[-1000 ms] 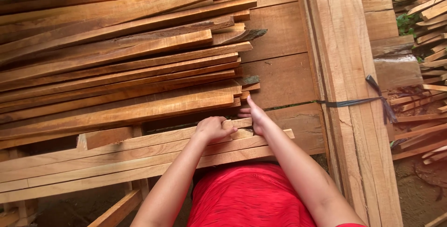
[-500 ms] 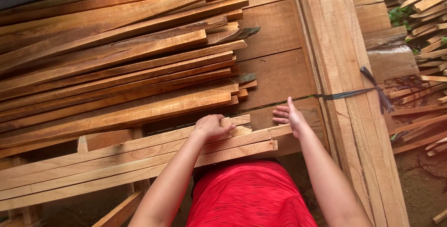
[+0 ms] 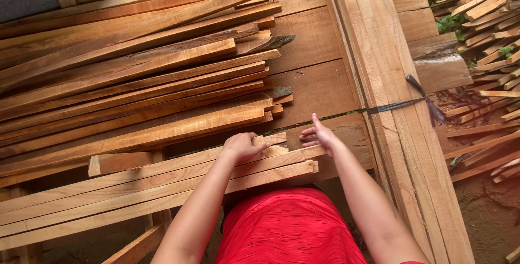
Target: Sorting through a pile of wood planks and marking individual pieces with a pen.
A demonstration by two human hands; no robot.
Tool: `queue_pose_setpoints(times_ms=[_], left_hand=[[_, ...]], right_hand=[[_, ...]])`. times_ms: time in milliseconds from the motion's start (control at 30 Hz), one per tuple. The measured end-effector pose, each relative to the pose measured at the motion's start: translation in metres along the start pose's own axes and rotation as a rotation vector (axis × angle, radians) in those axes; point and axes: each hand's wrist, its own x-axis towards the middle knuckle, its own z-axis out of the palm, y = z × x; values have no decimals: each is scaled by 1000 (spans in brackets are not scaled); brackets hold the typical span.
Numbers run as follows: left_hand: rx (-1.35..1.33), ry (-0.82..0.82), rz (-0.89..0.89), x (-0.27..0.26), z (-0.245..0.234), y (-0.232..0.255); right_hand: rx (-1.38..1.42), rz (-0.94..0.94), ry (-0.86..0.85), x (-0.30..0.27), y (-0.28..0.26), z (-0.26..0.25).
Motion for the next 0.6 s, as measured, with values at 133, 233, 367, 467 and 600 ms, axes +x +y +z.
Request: queue_pose_setpoints(times_ms=[133, 233, 367, 467, 600], left_hand=[[-17, -32, -13, -5, -4, 6], [-4, 22, -6, 2, 2, 2], [-10, 7, -14, -4, -2, 2], [-27, 7, -17, -8, -5, 6], [-28, -7, -7, 5, 2, -3]], right_hand=[[-79, -23, 59, -2, 3, 15], [-45, -48, -38, 4, 4, 38], [-256, 12, -72, 18, 4, 55], [-211, 29, -82, 15, -5, 54], [-111, 82, -37, 17, -13, 67]])
